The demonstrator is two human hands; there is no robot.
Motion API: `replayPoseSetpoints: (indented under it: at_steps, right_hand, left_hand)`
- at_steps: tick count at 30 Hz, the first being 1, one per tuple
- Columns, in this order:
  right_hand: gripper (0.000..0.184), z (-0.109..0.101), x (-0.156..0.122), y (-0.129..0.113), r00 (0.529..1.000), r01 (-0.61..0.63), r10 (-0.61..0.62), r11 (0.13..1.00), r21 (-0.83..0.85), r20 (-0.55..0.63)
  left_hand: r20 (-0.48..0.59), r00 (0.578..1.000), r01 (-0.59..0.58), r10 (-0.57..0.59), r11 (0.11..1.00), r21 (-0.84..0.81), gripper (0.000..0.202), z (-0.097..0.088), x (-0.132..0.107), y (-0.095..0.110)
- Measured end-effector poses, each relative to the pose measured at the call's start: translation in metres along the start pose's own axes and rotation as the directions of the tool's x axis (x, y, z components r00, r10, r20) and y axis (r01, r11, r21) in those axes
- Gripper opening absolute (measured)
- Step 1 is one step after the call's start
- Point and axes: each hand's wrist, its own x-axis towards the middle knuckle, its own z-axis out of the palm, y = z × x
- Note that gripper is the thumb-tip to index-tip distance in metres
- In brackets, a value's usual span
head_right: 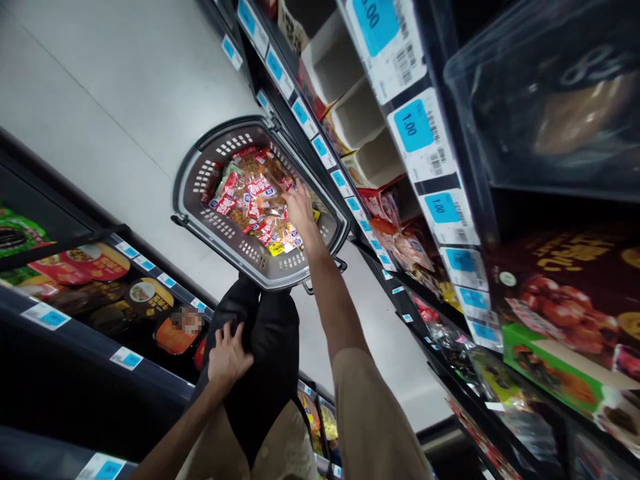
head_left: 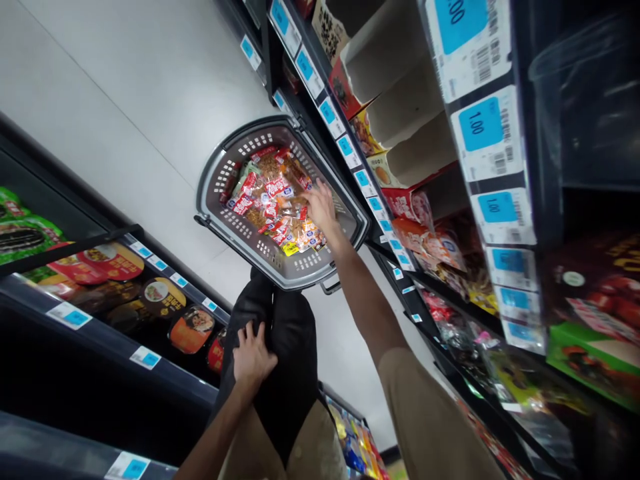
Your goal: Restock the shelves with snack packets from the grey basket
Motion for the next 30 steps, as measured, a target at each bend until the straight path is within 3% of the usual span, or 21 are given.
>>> replayPoseSetpoints:
  at_steps: [3,7,9,13,17,21,23,26,30]
  right_hand:
    - [0.036,0.009,0.038,0.007,0.974,-0.225,0.223,0.973,0.051,0.051]
    - [0.043,0.023,0.028,0.008,0.911,-0.412,0.408,0.908,0.076,0.065]
    - [0.045,0.026,0.006,0.007,0.915,-0.402,0.400,0.914,0.046,0.058]
    - [0.046,0.020,-0.022,0.004,0.968,-0.246,0.249,0.967,-0.066,0.041]
    - [0.049,0.016,0.001,0.008,0.980,-0.200,0.199,0.975,-0.099,-0.017]
    - [0.044,0.027,0.041,0.022,0.941,-0.336,0.337,0.941,-0.038,0.024]
    - [0.045,0.035,0.045,0.028,0.923,-0.386,0.386,0.922,0.006,-0.003]
    - [0.043,0.040,0.013,0.014,0.946,-0.322,0.323,0.945,0.053,-0.001]
    - [0.041,0.014,-0.102,-0.062,0.970,-0.242,0.237,0.965,0.098,0.053]
  left_hand:
    - [0.003,1.000,0.016,-0.016,1.000,0.009,0.077,0.001,-0.001,-0.003]
    - [-0.005,1.000,0.018,-0.018,1.000,0.010,0.075,0.007,-0.004,-0.009]
    - [0.006,1.000,0.008,-0.008,1.000,0.005,0.075,0.012,-0.005,-0.012]
    - [0.013,1.000,-0.006,0.007,1.000,-0.005,0.075,0.022,-0.005,-0.017]
    - [-0.015,1.000,-0.017,0.016,1.000,-0.024,0.076,0.023,-0.003,-0.022]
    - [0.005,1.000,-0.002,0.003,0.998,-0.059,0.076,0.024,0.001,-0.030]
    - [0.014,1.000,-0.005,0.006,0.997,-0.080,0.077,0.025,0.003,-0.033]
    - [0.004,1.000,-0.008,0.009,0.996,-0.090,0.077,0.029,0.006,-0.038]
    - [-0.024,0.999,-0.033,0.031,0.996,-0.083,0.072,0.039,-0.009,-0.048]
